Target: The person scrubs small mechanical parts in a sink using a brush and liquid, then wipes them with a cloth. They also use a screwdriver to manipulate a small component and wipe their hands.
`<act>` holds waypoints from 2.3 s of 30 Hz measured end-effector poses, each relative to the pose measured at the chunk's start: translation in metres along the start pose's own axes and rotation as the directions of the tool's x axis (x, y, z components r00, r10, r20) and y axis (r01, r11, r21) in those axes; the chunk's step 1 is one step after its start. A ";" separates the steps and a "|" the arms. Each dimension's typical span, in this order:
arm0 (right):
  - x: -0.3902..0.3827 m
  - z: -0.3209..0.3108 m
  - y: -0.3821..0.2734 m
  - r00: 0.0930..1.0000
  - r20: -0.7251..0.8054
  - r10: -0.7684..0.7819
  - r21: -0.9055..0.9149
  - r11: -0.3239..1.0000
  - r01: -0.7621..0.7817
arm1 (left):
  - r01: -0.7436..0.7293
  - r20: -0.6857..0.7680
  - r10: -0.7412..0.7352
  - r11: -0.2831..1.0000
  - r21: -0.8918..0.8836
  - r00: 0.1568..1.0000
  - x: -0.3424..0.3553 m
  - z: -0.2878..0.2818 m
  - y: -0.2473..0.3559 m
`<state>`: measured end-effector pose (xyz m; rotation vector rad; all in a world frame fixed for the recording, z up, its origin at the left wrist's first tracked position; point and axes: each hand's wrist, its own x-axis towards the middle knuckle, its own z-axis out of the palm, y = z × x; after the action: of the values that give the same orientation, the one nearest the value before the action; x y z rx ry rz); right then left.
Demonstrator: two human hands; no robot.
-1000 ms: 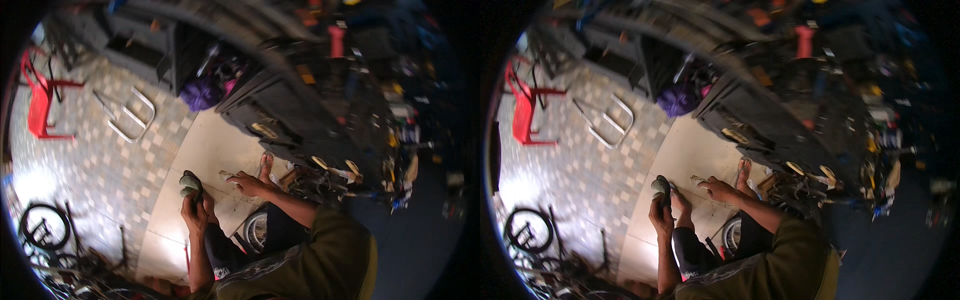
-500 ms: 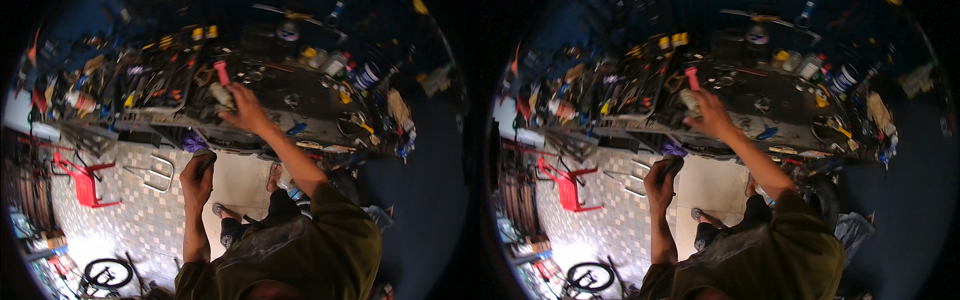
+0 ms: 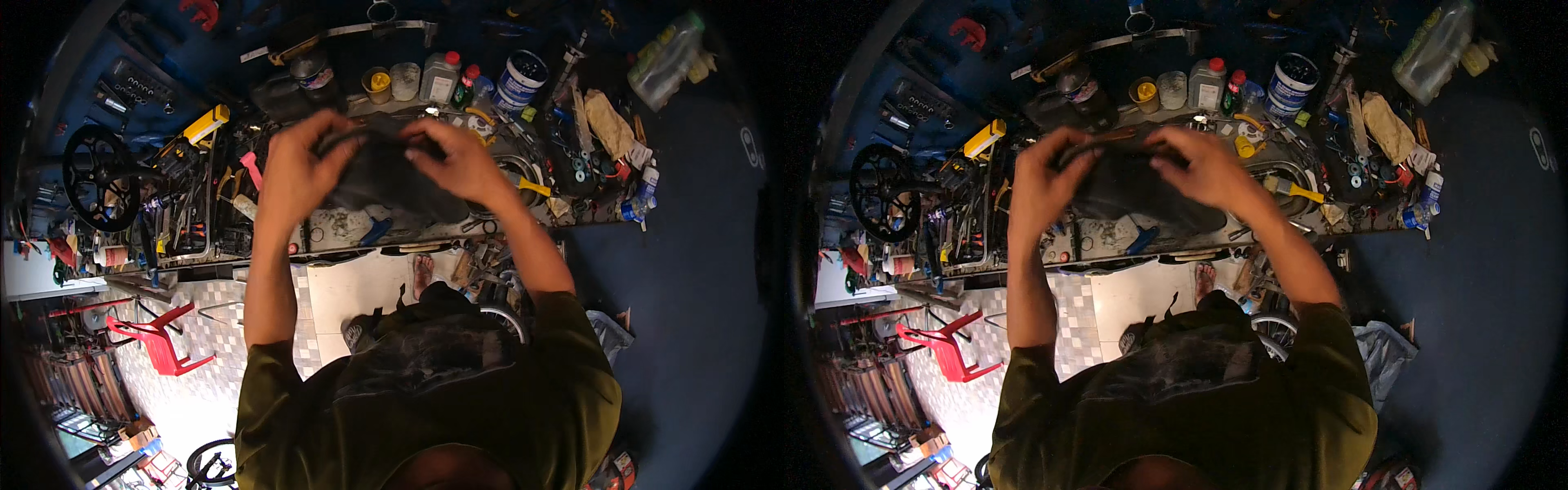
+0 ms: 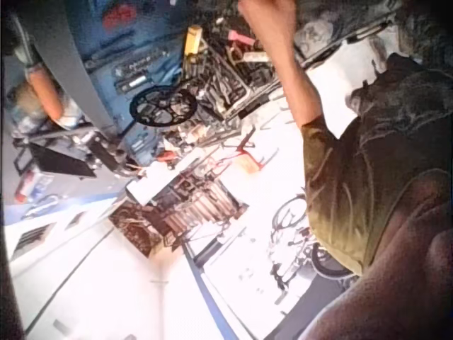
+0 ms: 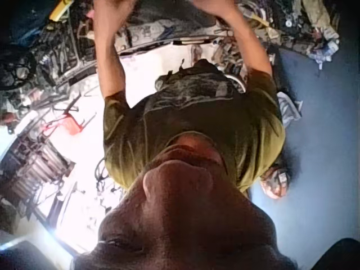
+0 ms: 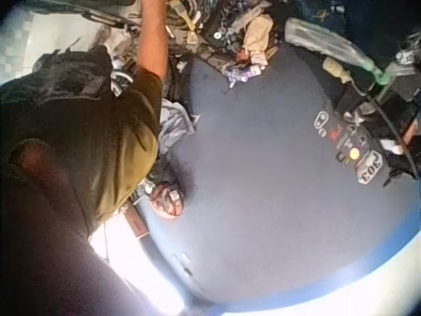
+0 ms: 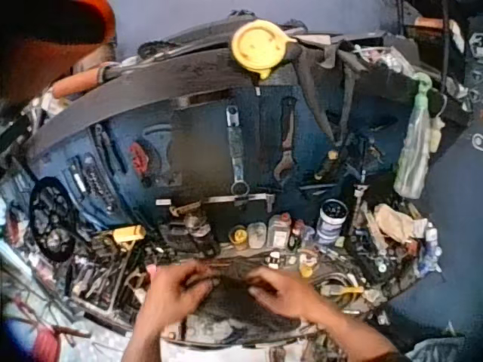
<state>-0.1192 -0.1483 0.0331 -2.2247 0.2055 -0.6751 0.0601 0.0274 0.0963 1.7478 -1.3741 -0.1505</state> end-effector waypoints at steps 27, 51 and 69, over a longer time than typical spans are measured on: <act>-0.044 0.042 0.191 0.983 0.149 0.109 -0.489 0.872 -0.022 | -0.013 0.275 -0.126 0.891 0.454 0.953 -0.031 0.127 -0.214; 0.032 0.038 0.218 0.716 -0.176 0.676 -0.412 0.610 -0.677 | 0.392 -0.020 -0.414 0.844 0.365 0.910 0.066 0.166 -0.206; 0.019 0.006 0.204 0.711 -0.138 0.690 0.185 0.723 -0.666 | 0.554 -0.030 -0.588 0.743 0.377 0.808 0.136 0.167 -0.208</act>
<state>-0.0859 -0.2894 -0.1122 -1.7586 1.0119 -0.4651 0.1671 -0.1784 -0.0924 2.4839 -0.9106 -0.3292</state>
